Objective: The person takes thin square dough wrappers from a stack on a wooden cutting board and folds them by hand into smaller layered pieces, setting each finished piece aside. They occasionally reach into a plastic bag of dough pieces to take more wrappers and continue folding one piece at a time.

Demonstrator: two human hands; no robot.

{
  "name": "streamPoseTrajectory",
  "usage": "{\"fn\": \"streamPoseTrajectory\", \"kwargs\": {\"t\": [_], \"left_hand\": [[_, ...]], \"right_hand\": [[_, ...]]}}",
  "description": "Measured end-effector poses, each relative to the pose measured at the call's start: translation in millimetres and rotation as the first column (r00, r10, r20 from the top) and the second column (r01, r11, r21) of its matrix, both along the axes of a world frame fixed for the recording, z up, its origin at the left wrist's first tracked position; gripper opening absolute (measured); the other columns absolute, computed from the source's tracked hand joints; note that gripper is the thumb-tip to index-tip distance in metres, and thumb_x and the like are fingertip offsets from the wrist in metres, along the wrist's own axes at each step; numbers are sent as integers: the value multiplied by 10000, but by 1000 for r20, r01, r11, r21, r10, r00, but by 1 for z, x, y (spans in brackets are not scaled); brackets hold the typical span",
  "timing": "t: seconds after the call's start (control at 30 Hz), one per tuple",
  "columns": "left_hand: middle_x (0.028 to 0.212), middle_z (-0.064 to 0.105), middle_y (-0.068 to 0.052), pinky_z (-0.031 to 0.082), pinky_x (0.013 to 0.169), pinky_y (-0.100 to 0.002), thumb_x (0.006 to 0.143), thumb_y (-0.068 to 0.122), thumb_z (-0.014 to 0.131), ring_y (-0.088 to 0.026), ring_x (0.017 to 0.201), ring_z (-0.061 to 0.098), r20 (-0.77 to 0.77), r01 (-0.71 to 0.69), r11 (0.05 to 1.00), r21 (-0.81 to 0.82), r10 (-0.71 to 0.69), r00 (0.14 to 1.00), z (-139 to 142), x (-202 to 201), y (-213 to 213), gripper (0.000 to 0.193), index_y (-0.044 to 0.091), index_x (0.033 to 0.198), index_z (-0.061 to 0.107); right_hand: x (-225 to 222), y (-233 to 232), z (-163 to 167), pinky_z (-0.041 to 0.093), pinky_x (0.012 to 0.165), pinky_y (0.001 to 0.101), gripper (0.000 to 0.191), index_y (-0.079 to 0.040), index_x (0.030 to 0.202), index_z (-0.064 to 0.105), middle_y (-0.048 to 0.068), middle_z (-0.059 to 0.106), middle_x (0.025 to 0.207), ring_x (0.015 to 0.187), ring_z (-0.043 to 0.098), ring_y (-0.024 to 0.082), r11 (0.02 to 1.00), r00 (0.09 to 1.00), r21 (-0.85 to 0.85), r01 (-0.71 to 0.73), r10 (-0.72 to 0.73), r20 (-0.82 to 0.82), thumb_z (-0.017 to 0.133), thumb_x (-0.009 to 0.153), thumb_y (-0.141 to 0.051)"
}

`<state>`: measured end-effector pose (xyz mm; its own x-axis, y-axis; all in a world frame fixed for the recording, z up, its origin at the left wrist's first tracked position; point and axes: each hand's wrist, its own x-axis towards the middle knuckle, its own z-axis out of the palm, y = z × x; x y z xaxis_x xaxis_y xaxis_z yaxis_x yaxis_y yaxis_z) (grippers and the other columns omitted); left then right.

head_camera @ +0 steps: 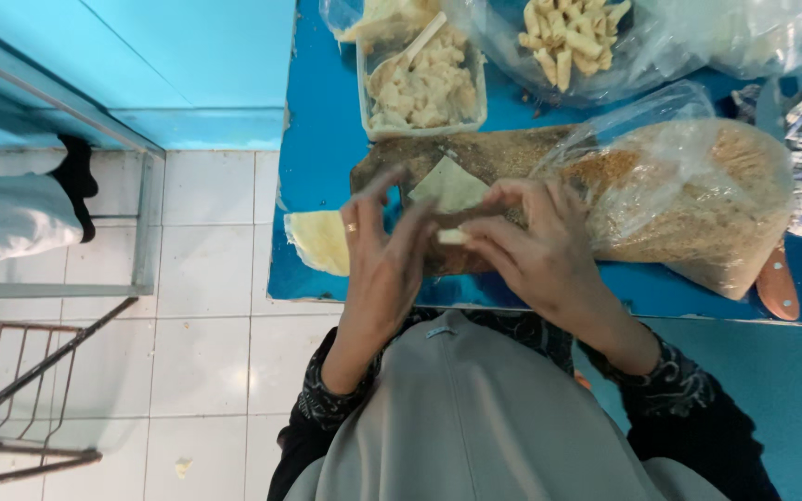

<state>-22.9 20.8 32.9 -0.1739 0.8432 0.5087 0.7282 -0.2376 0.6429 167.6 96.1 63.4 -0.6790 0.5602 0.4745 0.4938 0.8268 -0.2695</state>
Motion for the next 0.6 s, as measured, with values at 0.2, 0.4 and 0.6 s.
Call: {"fn": "streamPoseTrajectory", "kwargs": {"t": [0.2, 0.4, 0.6], "left_hand": [[1472, 490, -187, 417, 1077, -447, 950, 74, 712, -376, 1258, 468, 34, 60, 998, 2, -60, 998, 8, -10, 2, 313, 76, 1263, 693], [1382, 499, -206, 300, 1104, -635, 806, 52, 691, -416, 1277, 470, -402, -72, 996, 46, 84, 912, -6, -12, 27, 420, 44, 1225, 711], [1339, 566, -183, 231, 1161, -705, 810, 75, 669, -372, 1274, 508, -553, -58, 995, 76, 91, 828, -15, 3, 38, 124, 2, 910, 676]], "right_hand": [[8, 18, 14, 612, 710, 272, 197, -95, 1022, 735, 19, 781, 901, 811, 765, 103, 692, 994, -714, -104, 91, -56, 768, 868, -213], [21, 110, 64, 579, 612, 325, 152, -58, 1190, 737, 130, 752, 1041, 785, 715, 200, 988, 973, 3, 153, -151, 174, 651, 1065, -52], [45, 114, 78, 624, 740, 358, 329, -13, 1317, 670, 186, 739, 1106, 852, 733, 285, 950, 982, 268, 160, -181, 55, 657, 990, -40]]}}
